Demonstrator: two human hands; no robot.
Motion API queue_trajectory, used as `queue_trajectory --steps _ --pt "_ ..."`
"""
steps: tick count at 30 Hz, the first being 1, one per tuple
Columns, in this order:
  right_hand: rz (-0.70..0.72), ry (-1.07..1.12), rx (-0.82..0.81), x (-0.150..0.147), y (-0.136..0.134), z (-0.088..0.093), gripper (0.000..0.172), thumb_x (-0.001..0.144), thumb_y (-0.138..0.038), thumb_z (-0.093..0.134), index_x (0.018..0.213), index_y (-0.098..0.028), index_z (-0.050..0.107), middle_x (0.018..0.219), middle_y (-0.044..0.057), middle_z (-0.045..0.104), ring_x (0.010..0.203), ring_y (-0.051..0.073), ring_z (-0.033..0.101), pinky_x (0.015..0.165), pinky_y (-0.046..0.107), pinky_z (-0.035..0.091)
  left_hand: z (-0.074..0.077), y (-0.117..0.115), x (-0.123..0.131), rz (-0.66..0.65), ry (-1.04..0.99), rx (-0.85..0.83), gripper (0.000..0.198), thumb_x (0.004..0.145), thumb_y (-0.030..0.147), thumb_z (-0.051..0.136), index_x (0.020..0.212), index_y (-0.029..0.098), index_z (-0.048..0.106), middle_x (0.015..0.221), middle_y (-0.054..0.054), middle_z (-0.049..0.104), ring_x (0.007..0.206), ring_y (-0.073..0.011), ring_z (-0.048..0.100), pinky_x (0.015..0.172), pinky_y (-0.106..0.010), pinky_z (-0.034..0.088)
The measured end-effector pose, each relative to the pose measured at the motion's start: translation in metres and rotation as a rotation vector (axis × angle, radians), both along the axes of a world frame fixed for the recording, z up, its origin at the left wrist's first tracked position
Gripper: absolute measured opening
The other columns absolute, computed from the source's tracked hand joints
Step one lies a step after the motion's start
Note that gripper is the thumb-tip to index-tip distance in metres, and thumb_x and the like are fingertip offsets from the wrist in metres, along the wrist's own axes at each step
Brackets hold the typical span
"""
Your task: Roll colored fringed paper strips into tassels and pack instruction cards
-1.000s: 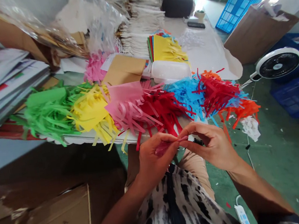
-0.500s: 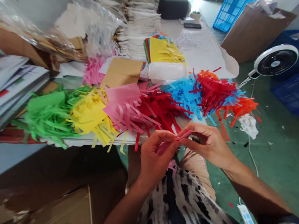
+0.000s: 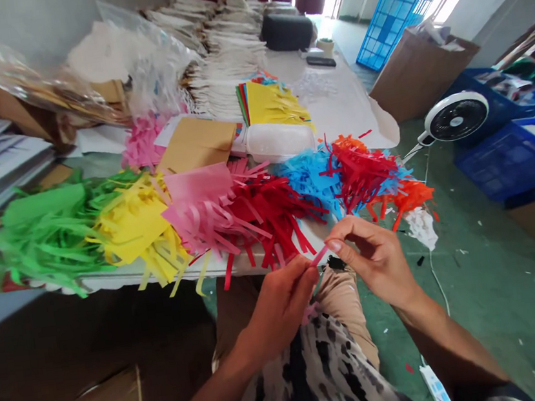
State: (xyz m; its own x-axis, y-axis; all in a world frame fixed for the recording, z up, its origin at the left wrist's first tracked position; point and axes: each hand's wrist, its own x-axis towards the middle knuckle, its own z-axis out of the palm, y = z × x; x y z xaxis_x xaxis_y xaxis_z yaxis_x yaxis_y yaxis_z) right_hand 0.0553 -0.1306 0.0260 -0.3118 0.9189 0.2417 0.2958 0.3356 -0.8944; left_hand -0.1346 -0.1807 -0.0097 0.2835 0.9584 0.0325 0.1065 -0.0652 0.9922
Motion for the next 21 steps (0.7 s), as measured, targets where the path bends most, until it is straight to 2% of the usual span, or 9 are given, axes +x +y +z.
queue_trajectory --steps 5,8,10,12,15,16,18,20,21 --pt "-0.123 0.078 0.018 0.008 0.001 -0.003 0.013 0.099 -0.033 0.070 0.089 -0.025 0.072 0.086 0.001 0.067 0.081 0.016 0.061 0.075 0.030 0.050 0.005 0.002 0.004 -0.044 0.016 -0.035 0.043 0.112 0.046 0.041 0.078 0.020 0.047 0.072 0.005 0.045 0.065 -0.0101 0.040 0.063 -0.027 0.031" --pt "-0.160 0.116 0.011 0.010 0.003 -0.005 0.011 0.098 -0.033 0.071 0.091 -0.026 0.074 0.088 0.001 0.069 0.084 0.016 0.063 0.078 0.030 0.052 0.002 0.001 0.005 -0.052 -0.031 -0.074 0.044 0.112 0.048 0.041 0.078 0.020 0.045 0.072 0.005 0.045 0.065 -0.0103 0.039 0.062 -0.027 0.031" --pt "-0.089 0.120 -0.046 0.011 0.004 -0.007 0.011 0.096 -0.037 0.074 0.102 -0.027 0.076 0.094 0.002 0.071 0.087 0.017 0.065 0.079 0.030 0.055 -0.002 -0.001 0.008 -0.044 -0.072 -0.100 0.044 0.112 0.049 0.040 0.078 0.021 0.044 0.072 0.004 0.045 0.065 -0.0104 0.040 0.063 -0.027 0.032" --pt "0.056 0.098 -0.133 0.012 0.007 -0.008 0.020 0.093 -0.040 0.078 0.109 -0.028 0.077 0.101 0.003 0.073 0.090 0.017 0.067 0.076 0.029 0.057 -0.007 0.000 0.012 -0.024 -0.081 -0.116 0.044 0.111 0.050 0.040 0.079 0.021 0.046 0.071 0.004 0.046 0.064 -0.0107 0.041 0.062 -0.027 0.033" --pt "0.193 0.093 -0.256 0.014 0.016 -0.008 0.019 0.097 -0.041 0.072 0.092 -0.024 0.079 0.103 0.006 0.076 0.071 0.014 0.066 0.055 0.027 0.053 -0.011 0.005 0.017 -0.007 -0.032 -0.086 0.036 0.111 0.046 0.041 0.094 0.021 0.060 0.078 0.001 0.058 0.069 -0.0135 0.052 0.066 -0.028 0.041" --pt "0.162 0.117 -0.260 0.016 0.022 -0.006 0.021 0.098 -0.040 0.070 0.087 -0.024 0.078 0.103 0.007 0.077 0.064 0.013 0.065 0.050 0.026 0.051 -0.011 0.007 0.017 0.023 -0.008 -0.034 0.032 0.111 0.043 0.043 0.105 0.021 0.065 0.089 -0.002 0.066 0.080 -0.0163 0.060 0.074 -0.029 0.046" --pt "-0.042 0.196 -0.116 0.023 0.039 0.001 0.018 0.099 -0.038 0.068 0.090 -0.026 0.078 0.104 0.007 0.078 0.062 0.014 0.066 0.053 0.030 0.055 -0.006 0.010 0.011 0.139 0.049 0.115 0.028 0.108 0.036 0.052 0.127 0.022 0.065 0.121 -0.010 0.071 0.113 -0.0240 0.065 0.099 -0.038 0.050" --pt "-0.355 0.221 0.245 0.033 0.062 0.010 0.015 0.101 -0.036 0.066 0.103 -0.029 0.079 0.111 0.009 0.077 0.080 0.020 0.073 0.074 0.040 0.062 0.005 0.004 -0.003 0.267 0.050 0.259 0.034 0.104 0.030 0.060 0.137 0.026 0.064 0.139 -0.012 0.064 0.132 -0.0278 0.057 0.114 -0.045 0.045" --pt "-0.480 0.169 0.456 0.039 0.073 0.014 0.020 0.102 -0.036 0.063 0.111 -0.029 0.079 0.114 0.011 0.076 0.092 0.024 0.075 0.083 0.044 0.062 0.012 -0.002 -0.012 0.294 0.019 0.302 0.035 0.102 0.029 0.062 0.137 0.029 0.065 0.139 -0.011 0.064 0.132 -0.0278 0.057 0.115 -0.046 0.045"
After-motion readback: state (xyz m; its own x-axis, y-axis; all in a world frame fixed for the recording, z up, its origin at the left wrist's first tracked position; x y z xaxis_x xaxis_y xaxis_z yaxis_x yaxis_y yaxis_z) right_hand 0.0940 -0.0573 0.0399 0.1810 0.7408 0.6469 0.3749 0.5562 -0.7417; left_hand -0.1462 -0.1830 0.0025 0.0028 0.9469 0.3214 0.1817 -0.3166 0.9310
